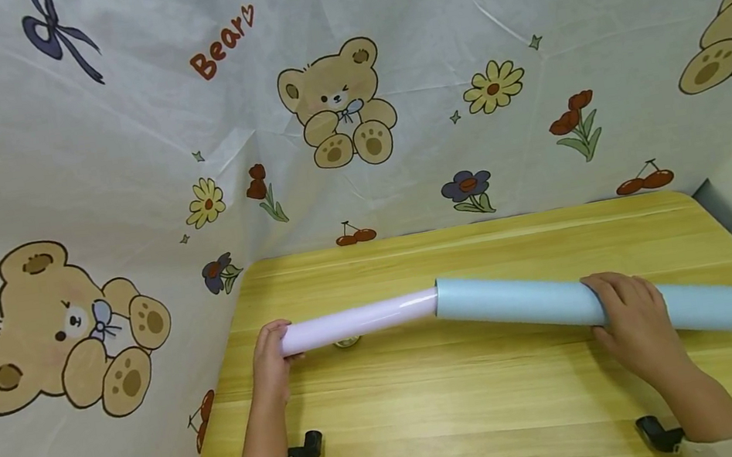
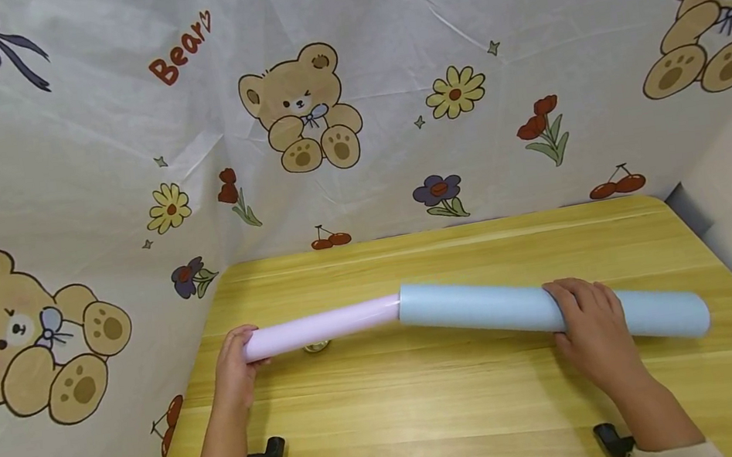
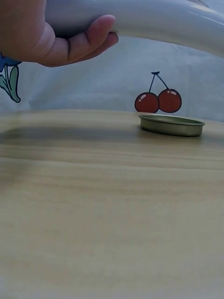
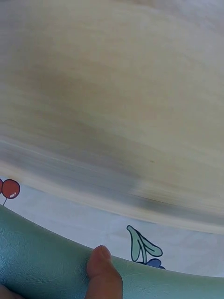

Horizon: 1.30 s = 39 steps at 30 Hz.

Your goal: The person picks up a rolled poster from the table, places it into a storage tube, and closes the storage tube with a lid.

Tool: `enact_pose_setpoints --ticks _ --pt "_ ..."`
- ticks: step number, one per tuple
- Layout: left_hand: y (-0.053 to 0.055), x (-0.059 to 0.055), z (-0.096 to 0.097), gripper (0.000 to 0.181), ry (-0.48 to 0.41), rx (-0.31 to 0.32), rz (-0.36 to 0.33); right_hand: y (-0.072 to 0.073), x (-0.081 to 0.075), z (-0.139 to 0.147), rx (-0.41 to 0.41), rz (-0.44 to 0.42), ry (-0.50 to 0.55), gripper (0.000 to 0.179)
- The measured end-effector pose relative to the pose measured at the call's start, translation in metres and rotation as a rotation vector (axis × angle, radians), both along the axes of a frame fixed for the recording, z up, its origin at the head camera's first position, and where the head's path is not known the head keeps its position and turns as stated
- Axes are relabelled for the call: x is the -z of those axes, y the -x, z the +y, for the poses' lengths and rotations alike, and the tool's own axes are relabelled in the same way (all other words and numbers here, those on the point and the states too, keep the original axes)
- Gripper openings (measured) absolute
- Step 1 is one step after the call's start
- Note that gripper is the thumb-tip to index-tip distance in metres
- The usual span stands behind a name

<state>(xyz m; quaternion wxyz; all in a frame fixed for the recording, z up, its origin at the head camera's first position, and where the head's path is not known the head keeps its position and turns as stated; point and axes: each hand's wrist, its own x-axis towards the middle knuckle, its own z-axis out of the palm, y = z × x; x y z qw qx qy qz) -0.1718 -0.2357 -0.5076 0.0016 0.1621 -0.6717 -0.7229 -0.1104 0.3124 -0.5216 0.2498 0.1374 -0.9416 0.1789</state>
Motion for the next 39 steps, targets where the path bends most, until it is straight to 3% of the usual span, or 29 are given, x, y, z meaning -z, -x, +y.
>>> enact_pose_setpoints --ticks 5,14,20,34,39 --pt "0.0 -0.002 0.0 0.031 -0.026 0.005 -0.003 -0.001 -0.001 0.0 -0.001 0.01 -0.001 0.095" --pt "-0.001 -0.004 0.0 0.047 -0.042 -0.059 0.035 -0.002 -0.001 0.001 -0.012 0.003 -0.017 0.099" --pt "-0.003 -0.005 -0.002 0.055 -0.051 -0.026 0.043 -0.002 0.001 0.002 -0.024 -0.014 -0.018 0.101" --pt "-0.008 -0.01 0.002 0.05 -0.04 0.026 0.034 -0.003 0.003 0.001 -0.042 -0.031 -0.008 0.101" --pt "-0.009 -0.012 0.003 0.047 -0.074 0.066 0.038 -0.003 0.003 0.001 -0.046 -0.033 -0.005 0.101"
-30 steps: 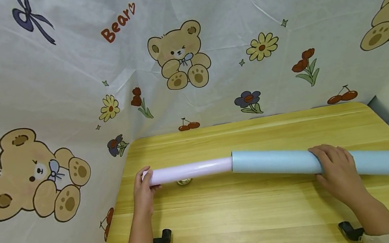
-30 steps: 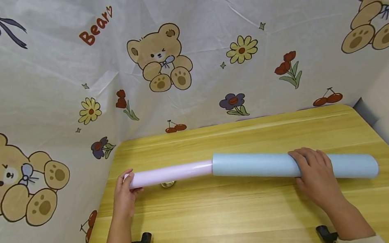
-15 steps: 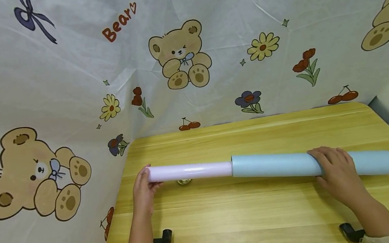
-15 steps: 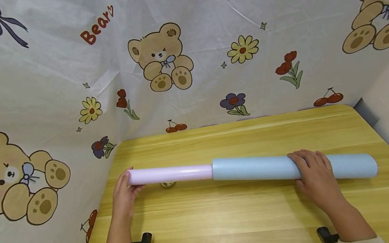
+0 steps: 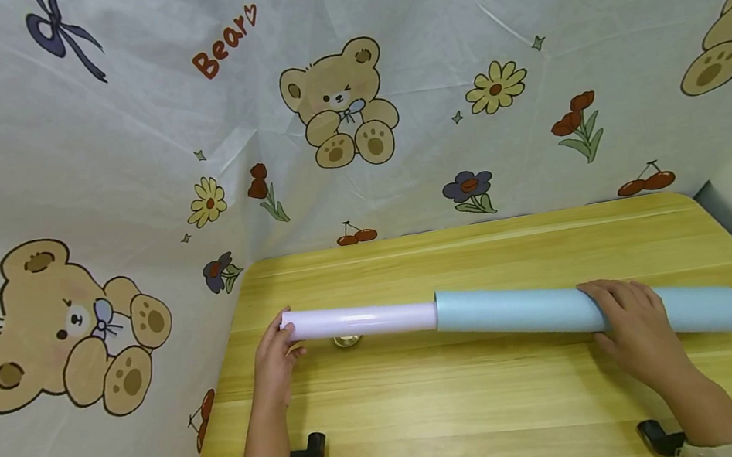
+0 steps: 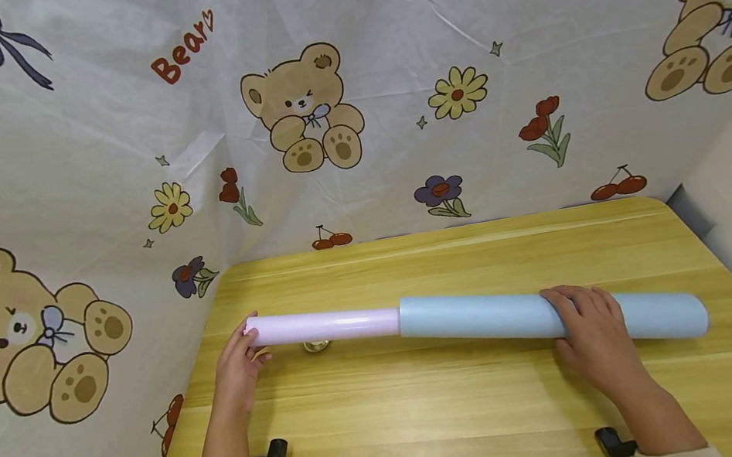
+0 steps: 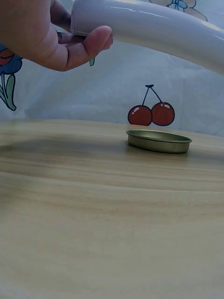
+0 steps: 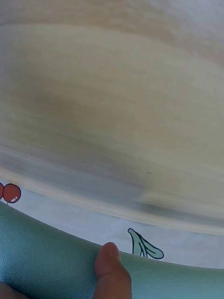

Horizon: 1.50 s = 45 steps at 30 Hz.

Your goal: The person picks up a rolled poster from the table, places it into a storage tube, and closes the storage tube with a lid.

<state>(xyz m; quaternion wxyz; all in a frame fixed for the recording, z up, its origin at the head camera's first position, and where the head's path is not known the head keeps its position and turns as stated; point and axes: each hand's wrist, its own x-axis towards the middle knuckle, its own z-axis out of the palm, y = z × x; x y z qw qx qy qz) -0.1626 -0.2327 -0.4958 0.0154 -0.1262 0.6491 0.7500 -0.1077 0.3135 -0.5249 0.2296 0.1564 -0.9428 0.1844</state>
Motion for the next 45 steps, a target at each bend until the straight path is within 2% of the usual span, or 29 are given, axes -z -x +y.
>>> enact_pose_setpoints --ticks 12,23,45 --pt "-0.002 0.001 0.001 0.048 -0.045 0.066 0.049 0.002 0.0 0.0 -0.009 -0.001 0.002 0.097" --pt "-0.004 0.004 0.002 0.049 -0.056 0.075 0.057 0.002 -0.001 -0.002 -0.006 -0.012 -0.009 0.098" --pt "-0.005 0.012 0.006 0.046 -0.03 0.09 0.057 0.003 -0.01 -0.007 0.031 0.035 0.009 0.098"
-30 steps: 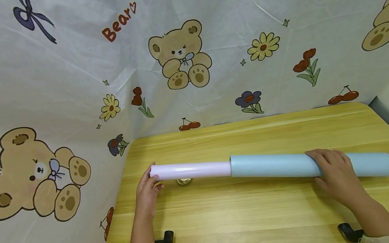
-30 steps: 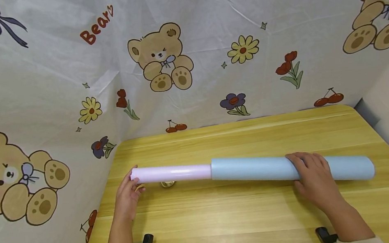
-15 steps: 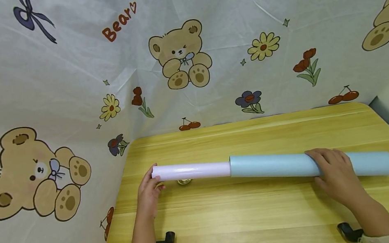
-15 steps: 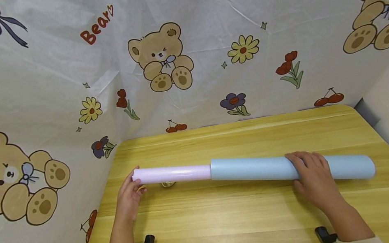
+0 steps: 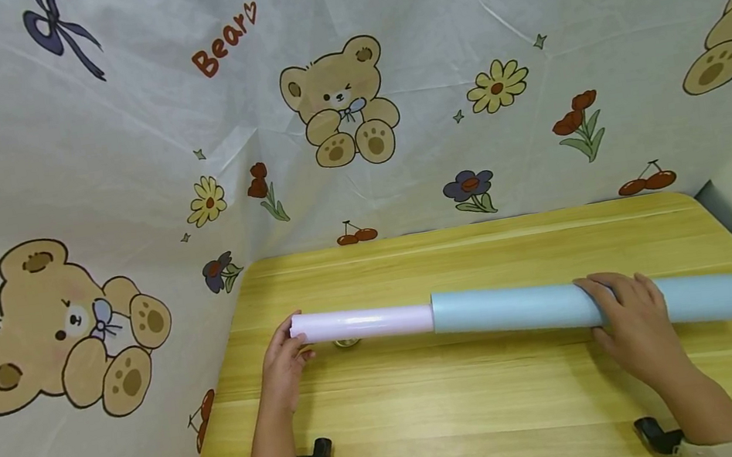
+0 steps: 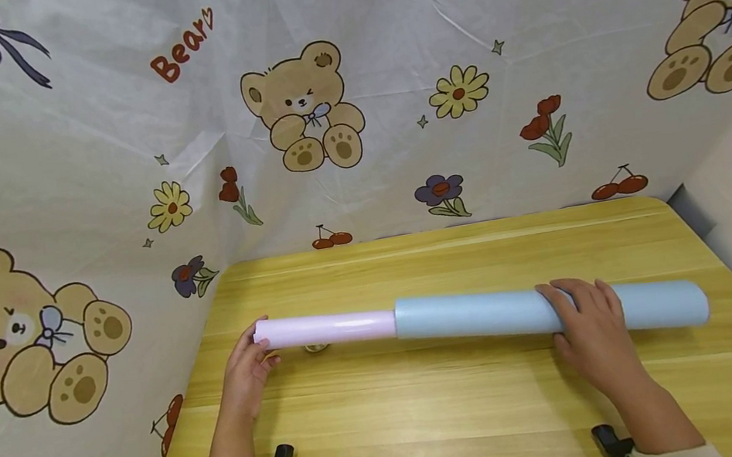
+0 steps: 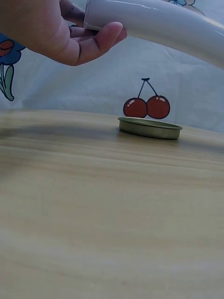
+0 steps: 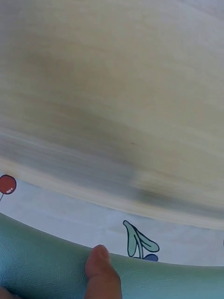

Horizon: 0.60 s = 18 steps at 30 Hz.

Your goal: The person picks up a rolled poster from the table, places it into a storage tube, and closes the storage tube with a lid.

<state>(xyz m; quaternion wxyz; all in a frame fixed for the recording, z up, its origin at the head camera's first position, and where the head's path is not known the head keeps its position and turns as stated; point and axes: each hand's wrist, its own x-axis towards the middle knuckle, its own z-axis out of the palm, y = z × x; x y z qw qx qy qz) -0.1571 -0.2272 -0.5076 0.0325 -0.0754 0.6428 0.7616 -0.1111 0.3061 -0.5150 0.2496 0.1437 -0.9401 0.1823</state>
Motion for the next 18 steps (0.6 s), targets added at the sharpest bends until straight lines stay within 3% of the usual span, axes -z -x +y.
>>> enact_pose_setpoints --ticks 18 --pt "-0.0026 0.0008 0.0026 0.05 -0.002 0.037 0.021 0.0045 -0.0092 -0.0002 0.011 0.008 -0.008 0.097"
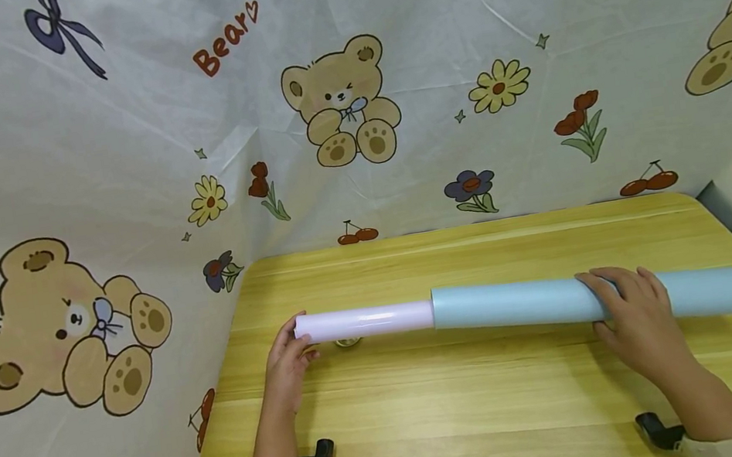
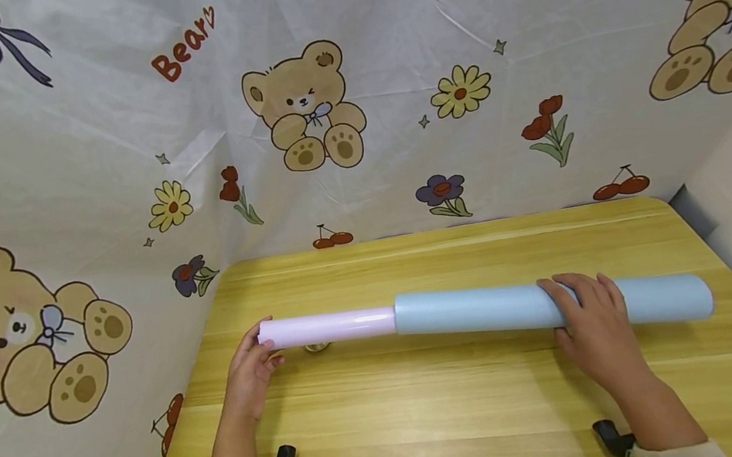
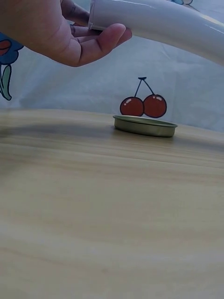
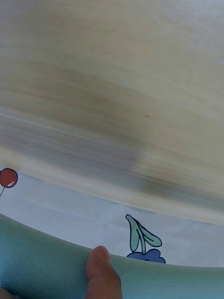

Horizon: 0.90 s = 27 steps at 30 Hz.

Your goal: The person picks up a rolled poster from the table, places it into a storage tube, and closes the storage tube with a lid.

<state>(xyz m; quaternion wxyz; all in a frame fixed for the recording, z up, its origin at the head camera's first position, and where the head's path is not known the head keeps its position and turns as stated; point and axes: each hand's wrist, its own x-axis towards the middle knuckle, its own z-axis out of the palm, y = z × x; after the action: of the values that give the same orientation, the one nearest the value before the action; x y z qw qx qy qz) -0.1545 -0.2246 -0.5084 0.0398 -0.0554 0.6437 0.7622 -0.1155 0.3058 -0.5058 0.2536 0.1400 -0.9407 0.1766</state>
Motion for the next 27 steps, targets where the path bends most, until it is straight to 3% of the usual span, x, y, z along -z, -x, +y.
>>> enact_pose_setpoints --ticks 8,27 --pt "-0.0004 0.0004 0.0007 0.052 -0.02 0.014 -0.017 0.0012 -0.0009 0.0006 -0.011 0.017 -0.003 0.097" --pt "0.0003 -0.0009 0.0045 0.047 0.036 0.034 -0.013 -0.0014 0.0002 -0.0031 -0.017 -0.016 0.006 0.098"
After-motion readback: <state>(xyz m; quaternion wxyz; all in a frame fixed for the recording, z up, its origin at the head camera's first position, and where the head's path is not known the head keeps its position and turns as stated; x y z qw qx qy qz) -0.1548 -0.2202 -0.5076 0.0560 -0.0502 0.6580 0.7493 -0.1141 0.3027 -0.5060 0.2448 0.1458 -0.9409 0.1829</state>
